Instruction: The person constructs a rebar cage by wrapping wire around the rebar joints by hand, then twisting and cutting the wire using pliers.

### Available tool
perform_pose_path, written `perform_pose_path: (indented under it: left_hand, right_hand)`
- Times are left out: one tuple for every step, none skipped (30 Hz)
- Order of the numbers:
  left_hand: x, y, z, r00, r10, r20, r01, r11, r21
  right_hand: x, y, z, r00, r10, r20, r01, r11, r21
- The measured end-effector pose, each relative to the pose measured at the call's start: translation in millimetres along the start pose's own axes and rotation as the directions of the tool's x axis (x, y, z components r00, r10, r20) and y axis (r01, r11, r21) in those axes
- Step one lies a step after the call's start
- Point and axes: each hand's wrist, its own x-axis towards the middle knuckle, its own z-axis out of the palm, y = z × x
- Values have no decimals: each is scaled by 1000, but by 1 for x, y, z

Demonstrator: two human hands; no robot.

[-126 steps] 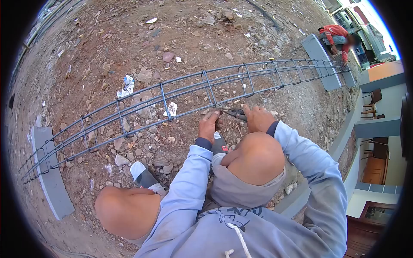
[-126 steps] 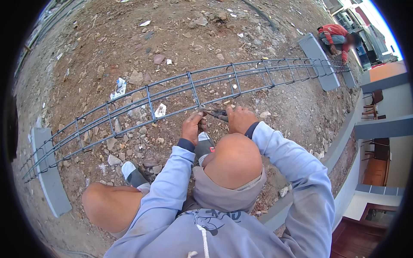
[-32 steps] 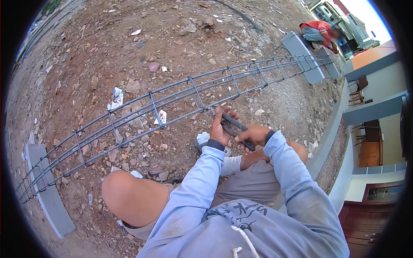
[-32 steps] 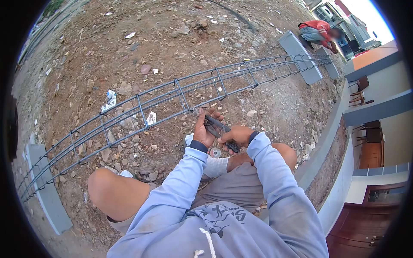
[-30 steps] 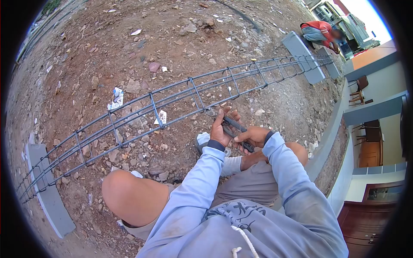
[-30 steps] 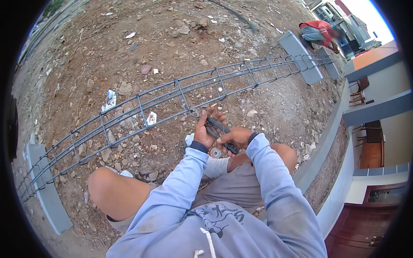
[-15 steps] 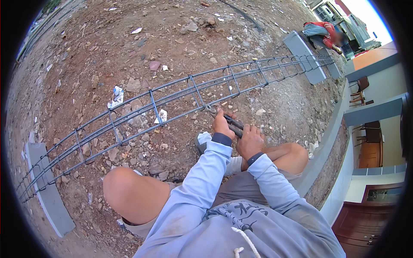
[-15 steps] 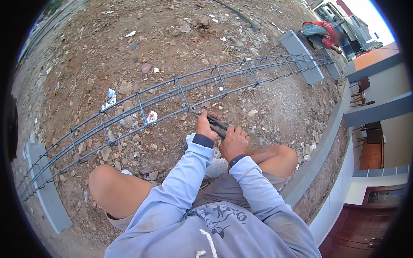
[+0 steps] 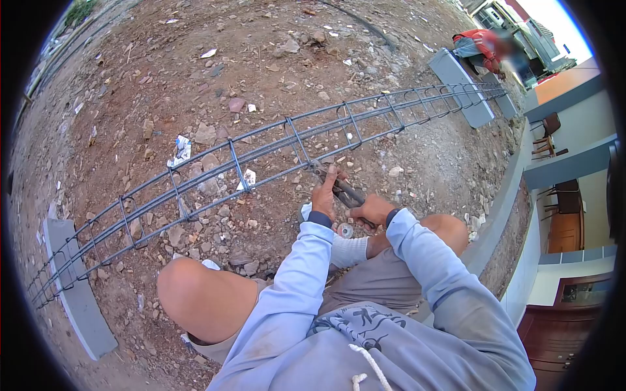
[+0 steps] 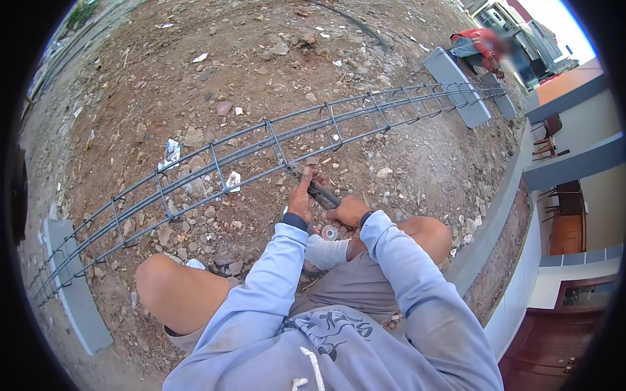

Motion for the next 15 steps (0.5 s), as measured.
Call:
perform_pose_path:
  left_hand:
    - [2, -1, -5, 999, 3, 51, -1, 1000, -32]
    - [4, -4, -11, 981, -88, 172, 116, 980, -162]
    - [3, 0, -5, 974, -92, 205, 137, 965, -222]
    - [-3, 3, 4, 967, -99, 234, 164, 946, -279]
    - [-6, 4, 11, 959, -104, 264, 192, 922, -336]
    - [-2, 2, 10, 974, -93, 208, 164, 920, -356]
    - [2, 1, 10, 980, -84, 180, 146, 918, -367]
    - [6, -1, 10, 986, -75, 151, 128, 916, -381]
    - [9, -3, 12, 990, -67, 121, 110, 913, -393]
    - [12, -3, 20, 997, -78, 20, 79, 930, -359]
    - [14, -2, 26, 994, -99, -56, 76, 945, -319]
    - [16, -3, 30, 984, -118, -132, 78, 958, -278]
    - [17, -1, 35, 969, -133, -207, 81, 968, -238]
    - [17, 0, 38, 957, -141, -253, 87, 974, -210]
    - [16, 1, 41, 954, -140, -265, 92, 978, -185]
  right_hand:
    - [3, 7, -4, 994, 15, 109, -27, 994, 109]
    - [6, 14, -9, 975, 16, 220, -63, 975, 211]
    - [7, 17, -12, 944, 1, 330, -109, 945, 308]
    - [1, 12, -11, 952, 10, 307, -109, 944, 310]
    - [-1, 9, -12, 973, 17, 232, -54, 987, 151]
    - [-1, 6, -14, 988, 9, 153, -6, 1000, -19]
    - [-1, 3, -16, 997, -15, 74, 29, 980, -196]
    - [-8, 3, -11, 975, -168, -146, 96, 910, -403]
    - [-18, 5, 0, 881, -351, -316, 101, 794, -600]
    - [-25, 7, 10, 726, -545, -419, 44, 646, -762]
    - [-27, 9, 18, 679, -578, -453, -6, 612, -791]
    - [-29, 13, 27, 629, -610, -482, -61, 579, -813]
    - [-30, 15, 34, 576, -644, -504, -119, 544, -830]
    - [-22, 21, 40, 556, -620, -553, -133, 590, -796]
    - [-13, 22, 44, 534, -598, -597, -149, 629, -763]
